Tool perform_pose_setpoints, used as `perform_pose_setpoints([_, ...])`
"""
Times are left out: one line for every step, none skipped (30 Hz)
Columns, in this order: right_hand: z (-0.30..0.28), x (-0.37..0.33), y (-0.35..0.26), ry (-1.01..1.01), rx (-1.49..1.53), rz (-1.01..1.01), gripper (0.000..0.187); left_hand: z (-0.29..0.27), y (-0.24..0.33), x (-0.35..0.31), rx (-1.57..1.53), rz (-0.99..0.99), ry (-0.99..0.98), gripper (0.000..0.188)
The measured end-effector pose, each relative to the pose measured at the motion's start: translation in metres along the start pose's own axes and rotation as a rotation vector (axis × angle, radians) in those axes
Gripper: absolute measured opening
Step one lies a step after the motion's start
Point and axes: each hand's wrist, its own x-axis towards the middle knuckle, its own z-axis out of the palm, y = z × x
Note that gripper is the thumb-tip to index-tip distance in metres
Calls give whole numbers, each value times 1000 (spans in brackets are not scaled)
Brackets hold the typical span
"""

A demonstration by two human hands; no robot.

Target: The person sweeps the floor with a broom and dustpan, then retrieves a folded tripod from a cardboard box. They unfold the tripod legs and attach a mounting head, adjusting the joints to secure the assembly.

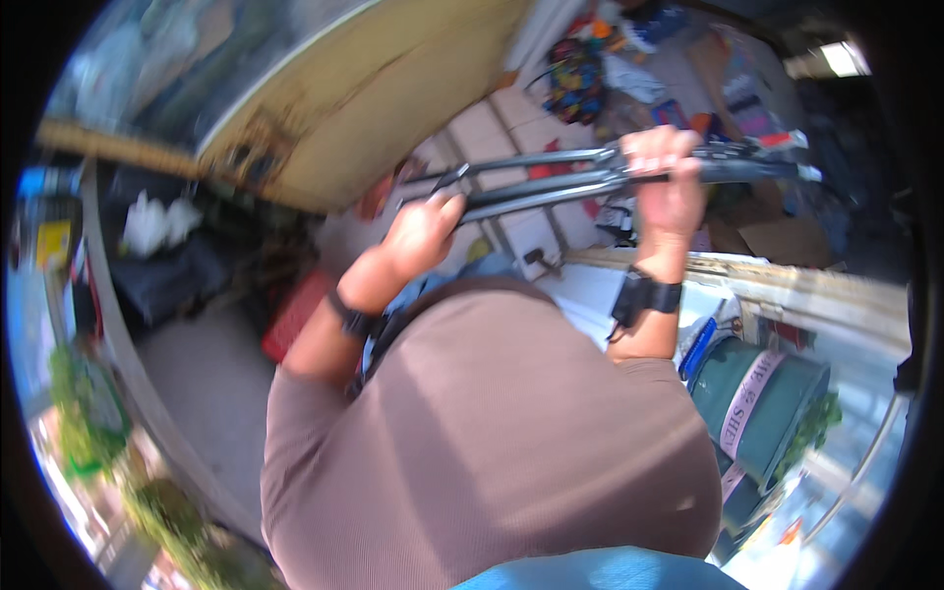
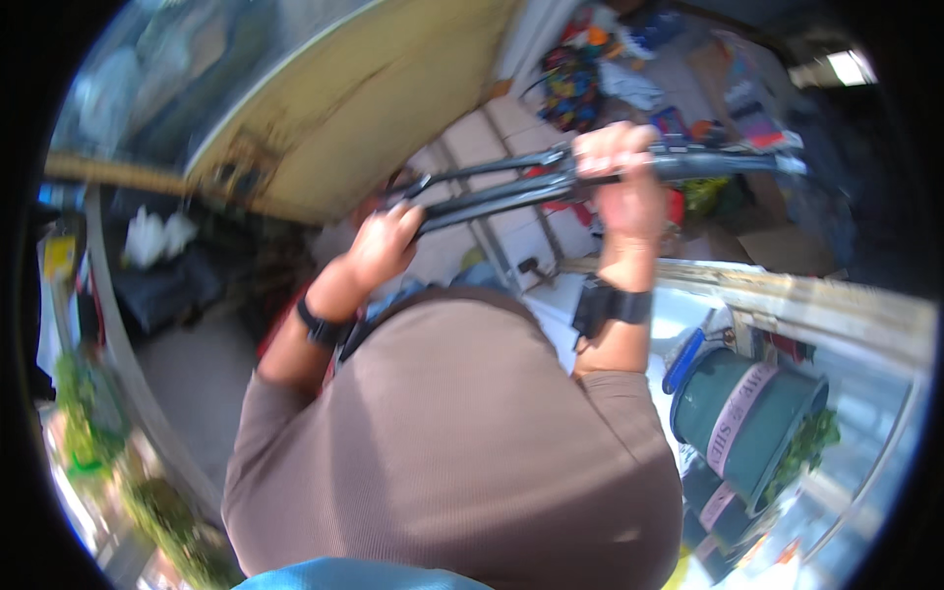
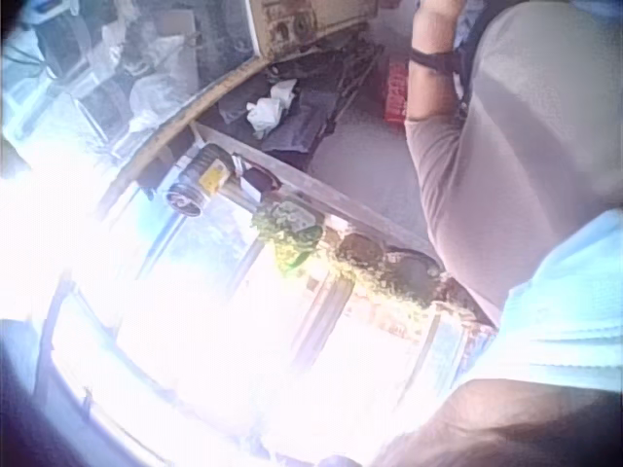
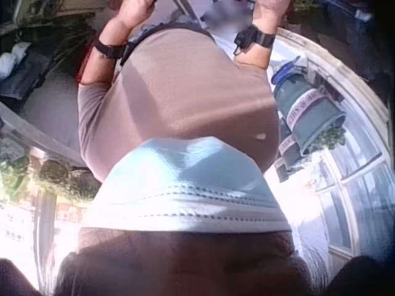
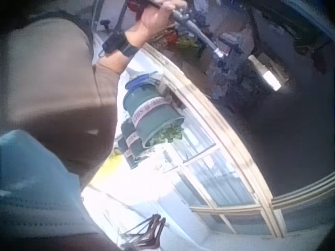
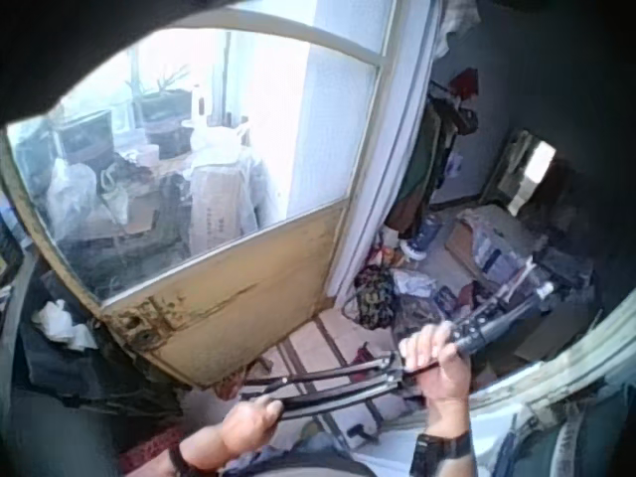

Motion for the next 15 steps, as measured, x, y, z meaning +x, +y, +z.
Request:
perform_pose_setpoints([0, 1, 1, -10, -39, -33, 33, -2, -1, 0, 2, -11, -54, 35])
perform_pose_setpoints([1, -1, 1, -13, -1, -27, 30, -4, -2, -1, 1, -12, -70, 34])
perform_pose_setpoints([3, -2, 4, 20, 43, -29, 30, -6, -3, -2, 1, 2, -101, 30])
perform_pose_setpoints([7, -5, 4, 60, 5, -7, 31, -6, -5, -4, 7, -37, -180, 28])
perform_pose_setpoints([10, -7, 6, 90, -8, -16, 29, -5, -6, -5, 3, -53, -190, 28])
perform_pose_setpoints([15, -10, 10, 119, -12, -7, 27, -3, -9, -6, -20, -47, -167, 29])
perform_pose_setpoints([20, -13, 14, 155, 0, -31, 26, 0, -11, -7, -42, -50, -156, 29])
perform_pose_setpoints([24, -15, 20, 221, 28, -15, 25, 3, -15, -8, -45, -81, -145, 31])
perform_pose_setpoints([26, -16, 23, 271, 60, -13, 24, 6, -19, -9, -47, -113, -129, 32])
perform_pose_setpoints([26, -16, 26, 312, 82, -33, 25, 9, -23, -10, -51, -155, -114, 34])
perform_pose_setpoints([23, -17, 26, 383, 101, -57, 24, 11, -26, -13, 15, -147, -30, 37])
perform_pose_setpoints([19, -16, 25, 435, 114, -62, 24, 12, -30, -15, 97, -115, 61, 38])
perform_pose_setpoints([14, -16, 24, 486, 129, -64, 24, 12, -34, -17, 175, -86, 148, 39])
perform_pose_setpoints([8, -15, 20, 544, 186, -39, 23, 13, -38, -18, 132, -126, 175, 36])
perform_pose_setpoints([3, -14, 17, 554, 214, -44, 23, 13, -41, -20, 130, -192, 93, 36])
